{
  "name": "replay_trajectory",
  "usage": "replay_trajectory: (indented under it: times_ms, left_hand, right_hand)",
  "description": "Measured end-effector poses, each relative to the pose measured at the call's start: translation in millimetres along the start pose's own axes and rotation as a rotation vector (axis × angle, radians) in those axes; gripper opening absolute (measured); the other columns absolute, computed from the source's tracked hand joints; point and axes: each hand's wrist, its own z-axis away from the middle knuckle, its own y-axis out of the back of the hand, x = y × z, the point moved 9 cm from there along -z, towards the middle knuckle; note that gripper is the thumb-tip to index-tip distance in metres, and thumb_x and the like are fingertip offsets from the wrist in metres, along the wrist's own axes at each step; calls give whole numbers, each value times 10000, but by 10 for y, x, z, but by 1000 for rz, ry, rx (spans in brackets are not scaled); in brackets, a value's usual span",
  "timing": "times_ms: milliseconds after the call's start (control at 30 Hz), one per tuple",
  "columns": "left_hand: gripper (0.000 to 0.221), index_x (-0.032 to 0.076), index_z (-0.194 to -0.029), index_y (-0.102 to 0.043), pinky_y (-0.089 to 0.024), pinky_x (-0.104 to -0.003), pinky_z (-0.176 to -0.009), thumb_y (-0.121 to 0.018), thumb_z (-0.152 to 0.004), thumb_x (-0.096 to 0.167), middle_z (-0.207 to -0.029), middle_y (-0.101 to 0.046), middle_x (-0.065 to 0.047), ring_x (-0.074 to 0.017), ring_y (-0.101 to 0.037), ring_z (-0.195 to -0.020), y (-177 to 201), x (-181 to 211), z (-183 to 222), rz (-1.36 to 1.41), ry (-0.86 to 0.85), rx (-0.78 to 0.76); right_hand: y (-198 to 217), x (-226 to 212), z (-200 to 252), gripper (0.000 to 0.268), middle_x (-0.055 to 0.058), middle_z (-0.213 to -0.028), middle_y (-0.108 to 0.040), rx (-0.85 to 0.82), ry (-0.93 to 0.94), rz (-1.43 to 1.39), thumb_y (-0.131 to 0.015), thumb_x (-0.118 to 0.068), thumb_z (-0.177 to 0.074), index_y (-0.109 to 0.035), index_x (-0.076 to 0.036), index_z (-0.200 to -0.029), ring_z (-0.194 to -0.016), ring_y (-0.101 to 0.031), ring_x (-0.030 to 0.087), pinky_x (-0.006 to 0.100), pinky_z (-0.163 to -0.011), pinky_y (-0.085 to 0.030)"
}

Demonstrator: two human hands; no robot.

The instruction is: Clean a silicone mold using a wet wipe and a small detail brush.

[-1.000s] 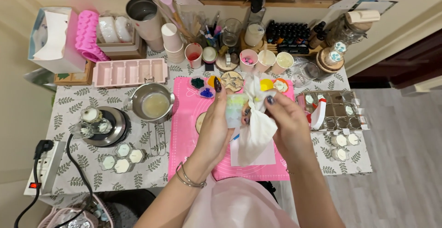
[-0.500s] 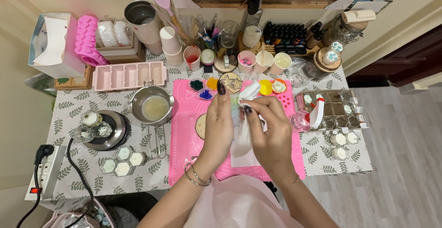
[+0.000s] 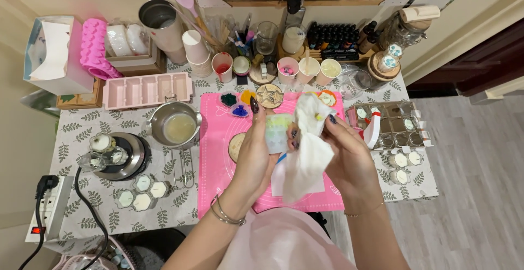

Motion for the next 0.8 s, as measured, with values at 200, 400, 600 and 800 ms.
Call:
replay_trajectory:
  times_ms: [200, 400, 600, 800]
  left_hand:
    - [422, 60, -1092, -529, -555, -344, -789, -363, -1104, 448, -908, -659, -97, -172, -648, -809, -32, -2, 2, -51, 6, -19]
    - [512, 17, -1038, -587, -585, -359, -782, -333, -1083, 460, -878, -680, -115, -188, -675, -767, -122, 60, 29, -161, -4, -30]
    - [428, 59, -1033, -542, -599, -370, -769, -354, -1063, 442, -906, -701, -133, -199, -693, -768, -106, 76, 25, -176, 31, 30]
    - [451, 52, -1040, -538, -584, -357, -790, -349, -1086, 459, -910, -706, -130, -190, -690, -782, -185, 50, 94, -162, 41, -44]
  right_hand:
    - [-12, -54, 20, 378, 99, -1267, -674, -34, 69, -22, -551, -179, -1027, -586, 46, -1329, -1177, -646, 164, 349, -1026, -480]
    - [-313, -147, 170, 442, 237, -1180, -678, -288, 67, -96, -538, -155, -1021, -511, 63, -1405, -1023, -678, 321, 454, -914, -535]
    - [-264, -229, 200, 369, 201, -1107, -703, -212, 253, 270, -571, 58, -937, -557, 73, -1306, -962, -684, 254, 390, -912, -552]
    - [-35, -557, 227, 286, 122, -1162, -680, 2, 508, 172, -605, 83, -977, -586, 73, -1262, -1028, -656, 166, 318, -943, -557]
